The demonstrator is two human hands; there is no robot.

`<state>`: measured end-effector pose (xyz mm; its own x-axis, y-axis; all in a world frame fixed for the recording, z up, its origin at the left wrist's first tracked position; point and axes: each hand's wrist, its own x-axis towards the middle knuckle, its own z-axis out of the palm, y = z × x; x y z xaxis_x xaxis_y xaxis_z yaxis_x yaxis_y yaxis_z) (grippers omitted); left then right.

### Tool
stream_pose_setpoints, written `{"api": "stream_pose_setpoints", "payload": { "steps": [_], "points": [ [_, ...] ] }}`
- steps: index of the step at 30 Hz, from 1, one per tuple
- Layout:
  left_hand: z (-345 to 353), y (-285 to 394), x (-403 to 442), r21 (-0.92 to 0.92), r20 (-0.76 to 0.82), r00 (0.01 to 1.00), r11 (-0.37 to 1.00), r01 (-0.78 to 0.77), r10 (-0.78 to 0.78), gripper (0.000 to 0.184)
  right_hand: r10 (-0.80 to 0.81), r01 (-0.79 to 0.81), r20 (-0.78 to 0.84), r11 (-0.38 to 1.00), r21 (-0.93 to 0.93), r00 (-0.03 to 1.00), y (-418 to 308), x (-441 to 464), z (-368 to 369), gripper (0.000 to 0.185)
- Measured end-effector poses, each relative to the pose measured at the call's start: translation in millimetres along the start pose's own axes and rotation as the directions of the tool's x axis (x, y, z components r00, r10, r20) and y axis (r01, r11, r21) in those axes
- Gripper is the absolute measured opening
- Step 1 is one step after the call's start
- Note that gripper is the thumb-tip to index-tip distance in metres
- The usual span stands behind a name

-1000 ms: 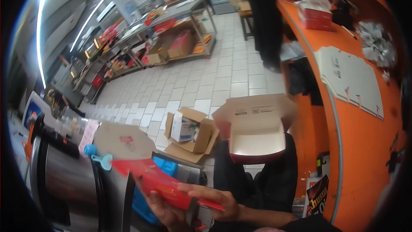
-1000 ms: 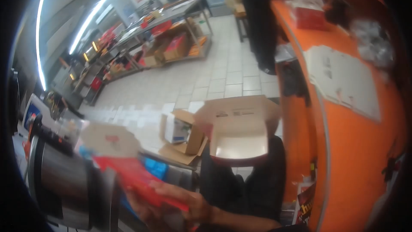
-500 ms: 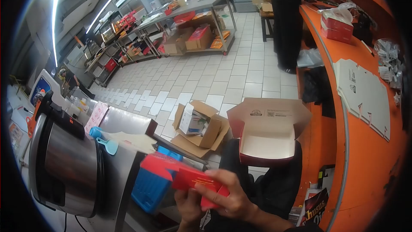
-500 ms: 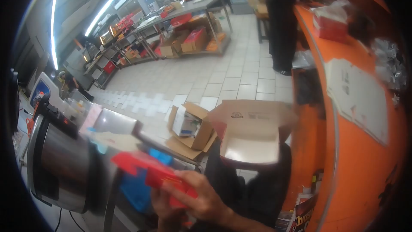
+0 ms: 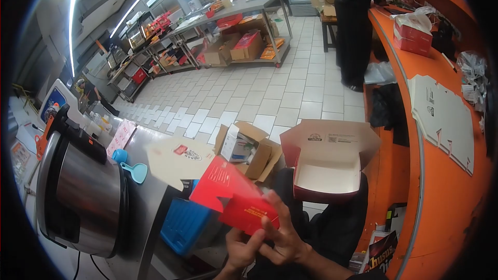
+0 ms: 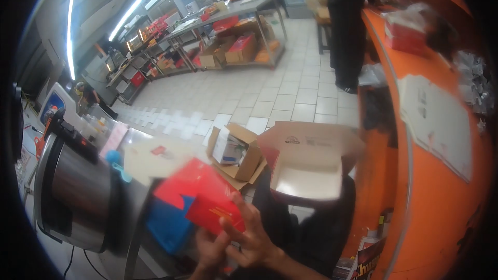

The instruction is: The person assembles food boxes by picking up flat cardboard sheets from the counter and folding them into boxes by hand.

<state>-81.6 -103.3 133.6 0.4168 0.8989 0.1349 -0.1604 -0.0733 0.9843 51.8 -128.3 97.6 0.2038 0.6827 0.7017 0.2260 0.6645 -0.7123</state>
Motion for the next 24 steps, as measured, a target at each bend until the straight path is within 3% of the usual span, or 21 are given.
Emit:
{"api": "stream_pose_setpoints", "payload": {
  "steps": [1,2,4,5,6,8,9,10,12,14,16,18,20,21,22,24],
  "points": [
    [-10.8,-2.3,1.5,-0.025,0.007,0.999,0.999,0.048,-0.048,0.047,0.009,-0.016,0.057,0.993,0.119,0.998,4.0,-3.9,-1.5,0.073],
    [-14.9,0.0,1.2,-0.027,0.004,0.999,0.998,0.049,-0.049,0.047,0.010,-0.017,0.059,0.993,0.119,0.998,1.3,-0.6,-7.0,0.073],
    [-21.2,6.2,0.9,-0.070,0.087,0.971,0.971,0.228,-0.222,0.048,0.169,-0.206,0.125,0.892,0.403,0.978,-5.4,13.8,-19.8,0.068],
    [-25.1,17.1,-0.6,0.076,0.159,0.921,0.935,0.347,-0.355,0.052,0.181,-0.208,0.108,0.915,0.346,0.977,-0.8,15.2,-21.3,0.059],
    [-29.0,20.9,-3.1,0.076,0.158,0.922,0.935,0.347,-0.355,0.052,0.182,-0.208,0.109,0.915,0.346,0.977,0.5,14.8,-21.1,0.059],
    [-33.8,26.7,-8.5,0.297,0.348,0.721,0.800,0.521,-0.599,0.055,0.307,-0.348,0.249,0.927,0.142,0.919,1.8,14.0,-21.3,0.049],
    [-34.9,34.5,-5.7,0.392,0.336,0.649,0.728,0.563,-0.683,0.057,0.266,-0.275,0.322,0.961,-0.021,0.909,-1.6,18.5,-24.2,0.040],
    [-35.2,43.2,-2.4,0.486,0.320,0.568,0.646,0.589,-0.759,0.060,0.266,-0.274,0.324,0.962,-0.021,0.908,-1.3,16.3,-22.7,0.040],
    [-56.0,28.8,-16.3,0.659,0.343,0.426,0.538,0.526,-0.837,0.041,0.278,-0.317,0.447,0.948,0.013,0.850,-2.4,4.4,-16.7,0.032],
    [-77.3,1.6,-40.5,0.606,0.366,0.436,0.566,0.559,-0.822,0.039,0.292,-0.329,0.495,0.944,-0.012,0.819,-7.8,-5.0,-14.8,0.026],
    [-97.6,-31.9,-67.1,0.473,0.458,0.633,0.774,0.421,-0.624,0.038,0.262,-0.344,0.705,0.939,-0.029,0.659,-8.5,-12.3,-16.5,0.023],
    [-100.5,-31.3,-74.0,0.446,0.486,0.650,0.805,0.391,-0.584,0.039,0.238,-0.364,0.749,0.931,0.004,0.618,-9.2,-10.1,-17.2,0.021],
    [-100.4,-28.0,-76.2,0.452,0.502,0.633,0.803,0.389,-0.589,0.039,0.090,-0.421,0.909,0.901,0.099,0.407,-9.6,-2.3,-20.1,0.020],
    [-99.7,-26.3,-77.0,0.456,0.509,0.635,0.807,0.374,-0.581,0.040,0.153,-0.474,0.931,0.880,0.025,0.332,-9.8,-6.3,-19.0,0.020],
    [-99.4,-24.1,-78.0,0.468,0.504,0.649,0.812,0.349,-0.570,0.040,0.150,-0.472,0.932,0.881,0.025,0.330,-10.4,-6.6,-18.0,0.020],
    [-97.9,-18.8,-80.5,0.461,0.468,0.711,0.831,0.310,-0.525,0.041,0.155,-0.467,0.884,0.880,0.080,0.442,-17.5,-1.1,-16.1,0.022]
  ]
}}
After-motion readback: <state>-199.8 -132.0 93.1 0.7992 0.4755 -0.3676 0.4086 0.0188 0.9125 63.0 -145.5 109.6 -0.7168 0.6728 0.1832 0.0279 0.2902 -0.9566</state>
